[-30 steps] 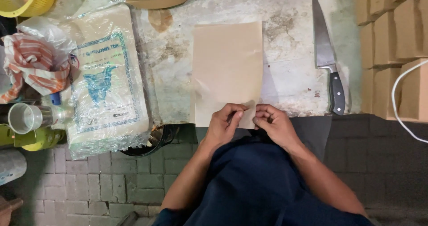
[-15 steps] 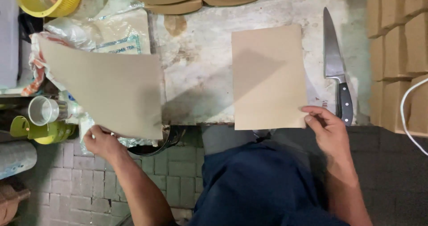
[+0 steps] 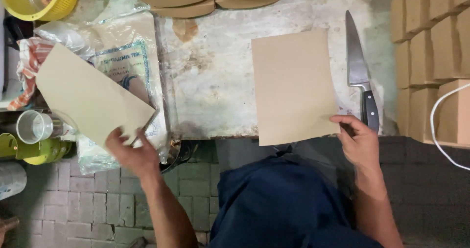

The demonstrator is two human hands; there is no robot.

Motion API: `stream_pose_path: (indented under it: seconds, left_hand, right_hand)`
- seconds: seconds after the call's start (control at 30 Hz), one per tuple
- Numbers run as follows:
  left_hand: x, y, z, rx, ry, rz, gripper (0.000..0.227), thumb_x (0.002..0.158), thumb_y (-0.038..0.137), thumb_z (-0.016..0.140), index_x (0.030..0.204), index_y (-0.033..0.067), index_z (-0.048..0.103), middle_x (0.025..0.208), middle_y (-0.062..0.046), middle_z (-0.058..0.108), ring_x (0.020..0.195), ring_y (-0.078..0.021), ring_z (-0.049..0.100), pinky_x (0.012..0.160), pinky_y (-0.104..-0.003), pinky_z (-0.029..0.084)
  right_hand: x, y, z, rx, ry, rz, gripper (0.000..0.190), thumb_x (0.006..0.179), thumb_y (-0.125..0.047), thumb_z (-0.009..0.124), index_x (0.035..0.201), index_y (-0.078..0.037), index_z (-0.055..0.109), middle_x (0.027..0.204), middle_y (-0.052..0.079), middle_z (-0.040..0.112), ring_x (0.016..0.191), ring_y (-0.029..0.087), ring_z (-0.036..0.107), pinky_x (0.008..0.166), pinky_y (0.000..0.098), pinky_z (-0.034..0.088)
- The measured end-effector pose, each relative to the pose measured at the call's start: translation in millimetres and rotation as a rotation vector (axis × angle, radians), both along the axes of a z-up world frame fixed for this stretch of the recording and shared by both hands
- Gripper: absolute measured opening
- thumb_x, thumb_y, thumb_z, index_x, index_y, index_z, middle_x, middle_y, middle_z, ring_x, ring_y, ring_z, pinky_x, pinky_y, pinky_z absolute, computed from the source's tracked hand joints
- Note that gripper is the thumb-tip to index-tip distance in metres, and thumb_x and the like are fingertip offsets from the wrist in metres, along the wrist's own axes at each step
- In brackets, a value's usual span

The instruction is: The person assembles small cardboard boxes by inserting pre-cut paper liners. They repeatedly pick a box, place a liner inside, fold the flaps, and stack the finished box. A knife is used to trim excess paper from a larger sheet before inserting it into the boxes.

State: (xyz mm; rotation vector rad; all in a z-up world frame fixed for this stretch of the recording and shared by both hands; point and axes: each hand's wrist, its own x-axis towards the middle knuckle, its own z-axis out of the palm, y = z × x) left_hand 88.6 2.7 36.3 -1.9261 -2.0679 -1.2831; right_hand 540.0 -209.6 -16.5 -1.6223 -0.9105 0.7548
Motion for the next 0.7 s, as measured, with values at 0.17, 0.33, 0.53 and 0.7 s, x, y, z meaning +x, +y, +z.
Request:
stream_pose_path:
  seconds: [0.17, 0.33, 0.53, 0.7]
  left_hand:
    - [99, -14, -5, -0.195, 0.082, -0.884, 0.057, 0.072, 0.011, 0.08, 0.125, 0.0006, 0.06, 0.128, -0.022, 0.057, 0.12, -0.0449, 0.054, 0.098, -0.052, 0.045]
    - [146, -34, -38, -0.361, 0.208, -1.262, 0.071, 0.069, 0.024, 0.083, 0.136, 0.0145, 0.059, 0.143, -0.008, 0.055, 0.137, -0.032, 0.045, 0.113, -0.052, 0.03]
    - [171, -45, -66, -0.122, 0.089, -1.162, 0.006, 0.091, 0.026, 0.07, 0.088, 0.0218, 0.073, 0.091, 0.01, 0.073, 0.084, -0.0143, 0.067, 0.075, -0.027, 0.045]
    - [172, -49, -91, -0.55, -0.037, -0.869, 0.038, 0.093, 0.049, 0.062, 0.066, 0.0209, 0.063, 0.046, 0.002, 0.058, 0.045, -0.0177, 0.061, 0.046, -0.028, 0.045]
  right_hand:
    - [-11, 9, 0, 0.004, -0.135, 0.028, 0.023, 0.086, 0.008, 0.068, 0.103, -0.005, 0.075, 0.096, 0.013, 0.069, 0.093, 0.024, 0.065, 0.091, 0.0395, 0.051]
    - [-8, -1, 1, 0.025, -0.248, -0.006, 0.021, 0.086, 0.001, 0.07, 0.104, -0.009, 0.074, 0.114, 0.016, 0.063, 0.113, 0.032, 0.061, 0.101, 0.0446, 0.046]
    - [-6, -4, -13, -0.094, -0.064, -0.104, 0.012, 0.096, -0.01, 0.068, 0.108, -0.008, 0.072, 0.091, 0.009, 0.071, 0.081, 0.014, 0.063, 0.076, 0.0306, 0.054]
    - [-10, 14, -14, -0.1, -0.212, -0.151, 0.035, 0.094, -0.009, 0.073, 0.122, 0.005, 0.059, 0.096, 0.023, 0.069, 0.081, 0.03, 0.065, 0.074, 0.0439, 0.053]
